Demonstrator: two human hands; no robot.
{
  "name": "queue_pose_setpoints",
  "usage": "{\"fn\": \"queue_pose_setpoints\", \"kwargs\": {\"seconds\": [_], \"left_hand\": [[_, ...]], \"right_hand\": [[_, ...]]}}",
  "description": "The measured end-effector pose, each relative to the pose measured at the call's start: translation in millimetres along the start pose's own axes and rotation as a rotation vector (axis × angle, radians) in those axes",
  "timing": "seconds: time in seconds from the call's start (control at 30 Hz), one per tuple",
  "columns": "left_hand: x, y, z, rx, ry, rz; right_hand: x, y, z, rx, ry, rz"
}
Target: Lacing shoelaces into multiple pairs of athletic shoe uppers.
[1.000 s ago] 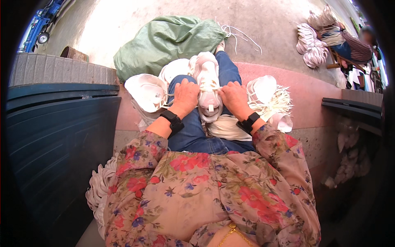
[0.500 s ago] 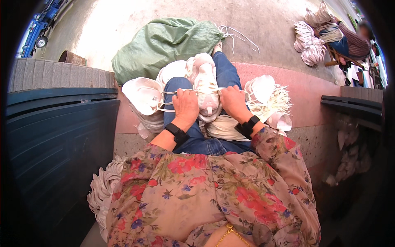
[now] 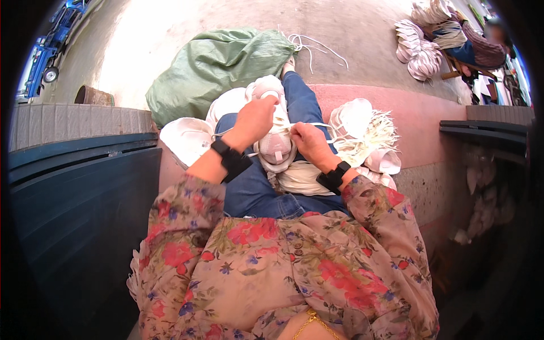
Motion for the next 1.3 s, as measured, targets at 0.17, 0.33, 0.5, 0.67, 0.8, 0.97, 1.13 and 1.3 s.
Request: {"fn": "queue_pose_setpoints", "kwargs": {"seconds": [0.17, 0.33, 0.5, 0.67, 0.8, 0.97, 1.13, 1.3], "left_hand": [[-37, -48, 3, 0.419, 0.432, -0.581], [-38, -55, 0, 0.635, 0.557, -0.79], [0, -51, 1, 0.71, 0.965, -0.442], [16, -45, -4, 0.733, 1.148, -0.285], [11, -49, -2, 0.783, 1.209, -0.274], [-28, -56, 5, 0.753, 0.834, -0.465], [-13, -26, -11, 0.315, 0.302, -0.243], [20, 14, -19, 0.486, 0.243, -0.243]], "right_hand": [[-7, -1, -8, 0.161, 0.187, 0.032], [-7, 1, -13, 0.236, 0.288, 0.037], [2, -15, -27, 0.369, 0.698, -0.066], [7, -19, -23, 0.589, 0.587, -0.069], [48, -23, -58, 0.492, 0.253, 0.263], [162, -37, -115, 0.505, 0.0, 0.779], [217, -36, -122, 0.406, -0.197, 1.005], [159, -54, -88, 0.009, -0.948, 0.035]]}}
Point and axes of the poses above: each hand's wrist, its own y-axis away from the middle knuckle, its own x-axis out of the back of the hand, z = x × y, the point moved 2 cm from there along -y, towards the middle knuckle, and after that the axes turned 8 degrees about y, right-handed, at the moved point
